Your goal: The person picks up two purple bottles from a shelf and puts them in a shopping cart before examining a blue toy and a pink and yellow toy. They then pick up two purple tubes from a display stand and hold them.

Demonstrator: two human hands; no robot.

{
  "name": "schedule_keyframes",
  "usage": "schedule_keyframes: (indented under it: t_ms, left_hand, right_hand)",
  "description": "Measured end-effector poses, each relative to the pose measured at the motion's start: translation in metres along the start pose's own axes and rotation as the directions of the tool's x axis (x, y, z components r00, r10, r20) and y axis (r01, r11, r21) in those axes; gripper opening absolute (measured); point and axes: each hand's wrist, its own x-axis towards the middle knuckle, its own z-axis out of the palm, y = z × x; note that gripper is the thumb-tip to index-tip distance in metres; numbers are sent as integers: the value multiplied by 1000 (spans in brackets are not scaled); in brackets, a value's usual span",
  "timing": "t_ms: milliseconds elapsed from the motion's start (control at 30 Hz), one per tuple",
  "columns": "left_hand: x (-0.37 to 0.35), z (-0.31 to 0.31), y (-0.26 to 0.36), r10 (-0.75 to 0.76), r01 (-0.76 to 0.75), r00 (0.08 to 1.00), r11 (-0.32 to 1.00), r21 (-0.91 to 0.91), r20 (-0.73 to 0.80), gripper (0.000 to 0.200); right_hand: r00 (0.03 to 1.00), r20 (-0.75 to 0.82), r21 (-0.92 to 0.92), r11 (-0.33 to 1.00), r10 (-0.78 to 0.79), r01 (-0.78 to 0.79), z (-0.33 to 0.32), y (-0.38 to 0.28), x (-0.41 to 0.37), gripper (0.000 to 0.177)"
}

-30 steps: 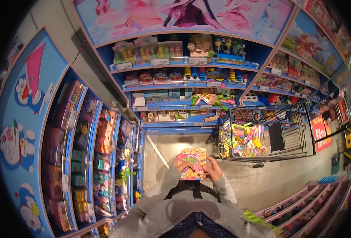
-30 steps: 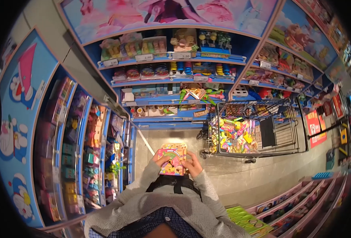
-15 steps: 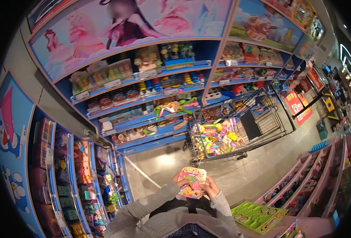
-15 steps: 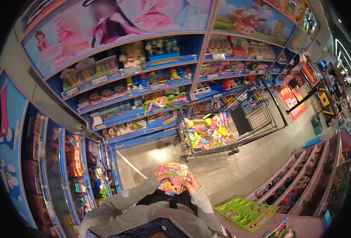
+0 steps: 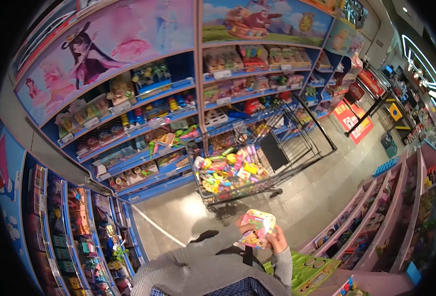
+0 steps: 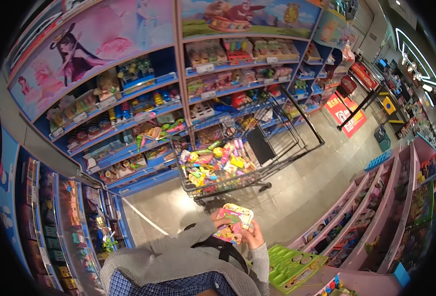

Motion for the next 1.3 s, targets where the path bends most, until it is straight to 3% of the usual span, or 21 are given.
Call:
schedule_keyframes:
  t_ms: [67,133,200,267,500,567,600,667,833,900,1000,1133,1200,1267,1300]
  left_hand:
    - [12,17,-11,9,-13,996,999,42,84,54]
    - [22,33,8,-97,49,986,943,329,133,56]
    - [40,45,3,-37,-24,987,928,371,155,57]
    - [51,60,11,-114,55,982,934,352,149,58]
    - [111,89,48,-212,156,949,959,238,232,62]
    - [139,92,66,-88,4,965,948,319,249,60]
    - [155,93,69,-92,6,962,948,318,256,60]
    - [190,93,72,-40,4,967,990,141,252,55]
    - [252,117,83,96,-116,940,992,42,328,56]
    - [270,132,92,-110,52,954,976,209,278,56]
    - [320,147,78,-113,63,966,976,208,234,58]
    - [415,170,70,25,-49,969,995,91,245,56]
    - [473,185,70,91,-99,989,994,55,120,61]
    - [515,212,93,109,-102,989,992,71,-99,68]
    - [541,219,98,123,-116,986,991,63,-112,68]
  right_hand:
    - [999,-42,58,998,-11,13,-21,-3,-6,53]
    - [978,-97,99,977,-182,192,-18,-15,-4,53]
    - [970,-135,129,967,-202,219,-26,-20,1,53]
    - [945,-132,111,942,-301,315,-36,-23,8,54]
    - [954,-224,148,960,-200,236,-81,-59,55,53]
    - [961,-214,123,971,-173,203,-91,-84,84,53]
    - [969,-199,100,981,-143,166,-95,-97,99,52]
    - [963,-203,64,979,-176,193,-101,-126,125,52]
    - [928,-245,17,955,-282,295,-132,-166,158,49]
    - [886,-365,28,948,-286,317,-157,-168,162,45]
    - [839,-494,102,943,-228,316,-226,-148,167,40]
    - [808,-569,147,946,-157,287,-291,-156,163,36]
    - [752,-634,210,897,-177,389,-312,-175,168,34]
    - [773,-609,232,893,-177,387,-348,-187,179,34]
    - [775,-611,201,915,-162,350,-370,-190,189,30]
